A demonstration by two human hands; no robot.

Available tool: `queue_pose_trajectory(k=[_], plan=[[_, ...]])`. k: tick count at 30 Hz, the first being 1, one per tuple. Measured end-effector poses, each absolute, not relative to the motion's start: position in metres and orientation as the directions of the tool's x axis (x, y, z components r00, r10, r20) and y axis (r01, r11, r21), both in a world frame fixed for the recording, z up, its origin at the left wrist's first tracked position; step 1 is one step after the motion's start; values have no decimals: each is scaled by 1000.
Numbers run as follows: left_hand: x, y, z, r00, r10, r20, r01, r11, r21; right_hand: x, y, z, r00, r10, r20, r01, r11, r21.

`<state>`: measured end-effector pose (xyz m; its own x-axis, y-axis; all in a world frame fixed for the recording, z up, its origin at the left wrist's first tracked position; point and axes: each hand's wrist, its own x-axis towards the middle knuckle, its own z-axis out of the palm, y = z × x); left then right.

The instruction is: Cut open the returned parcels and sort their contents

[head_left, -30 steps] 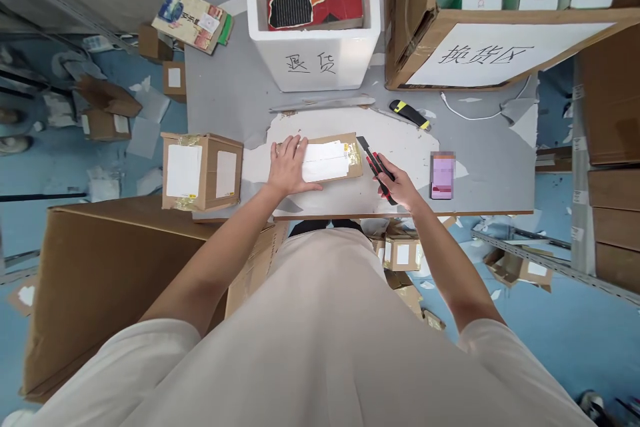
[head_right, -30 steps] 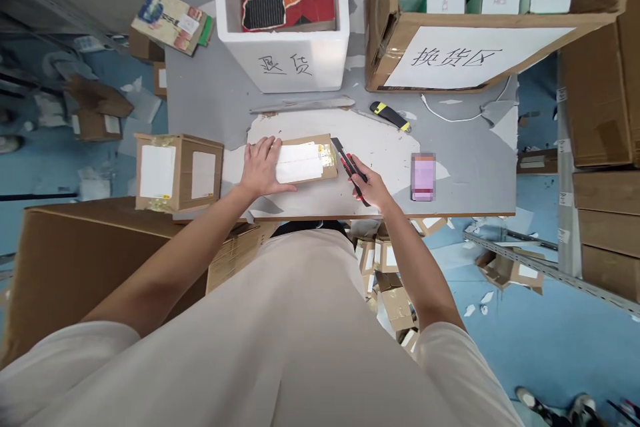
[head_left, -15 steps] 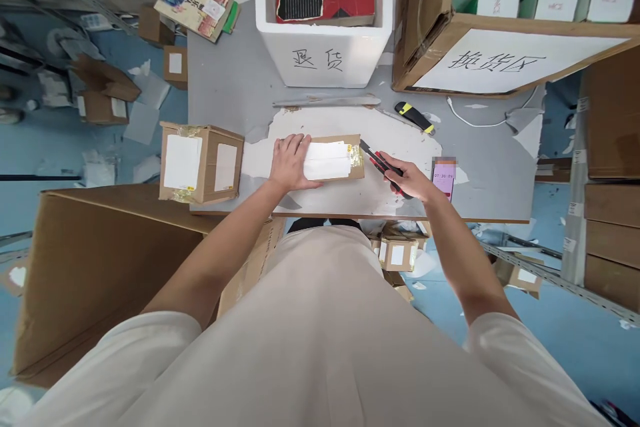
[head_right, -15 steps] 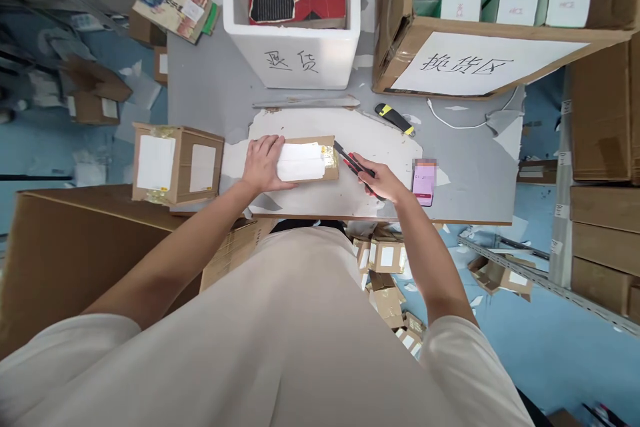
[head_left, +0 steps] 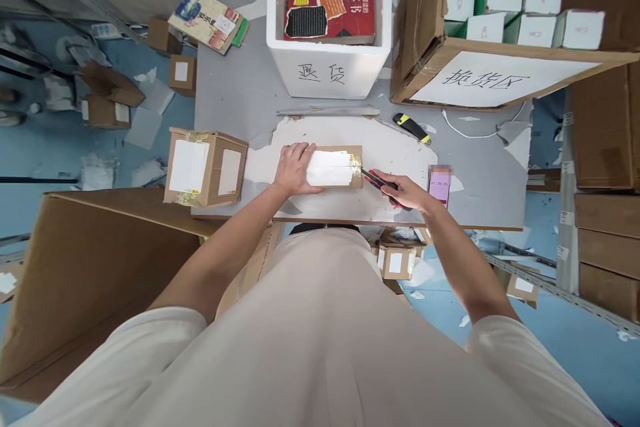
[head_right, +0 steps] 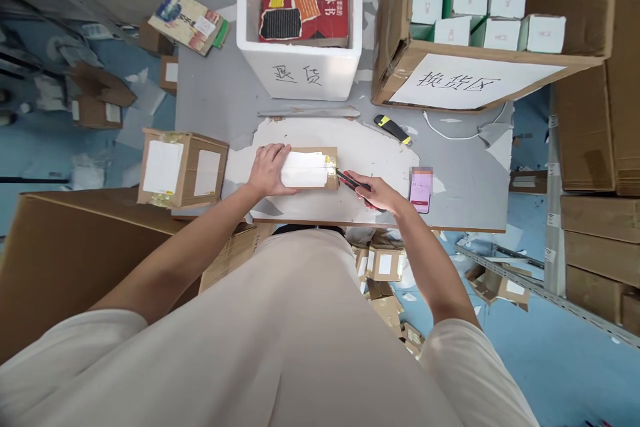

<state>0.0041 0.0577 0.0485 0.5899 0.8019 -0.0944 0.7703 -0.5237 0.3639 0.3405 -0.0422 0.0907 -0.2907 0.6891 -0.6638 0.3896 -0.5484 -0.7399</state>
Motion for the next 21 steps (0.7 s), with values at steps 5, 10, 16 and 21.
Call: queue_pose_trajectory(k=[5, 10, 16, 21], plan=[[5, 57, 51, 577, 806, -128, 783, -502, 368, 337, -76, 83, -288, 657, -697, 327, -617, -716], [3, 55, 53, 587, 794, -159, 787, -515, 339, 346, -111, 82, -174, 724, -668, 301, -607, -736], [-1, 46, 57, 612, 786, -90, 773, -570, 281, 349, -110, 42, 296, 803, -518, 513, -591, -623], [-5, 7, 50, 620, 784, -35, 766, -595, 242, 308, -90, -18, 452, 820, -350, 751, -562, -347]])
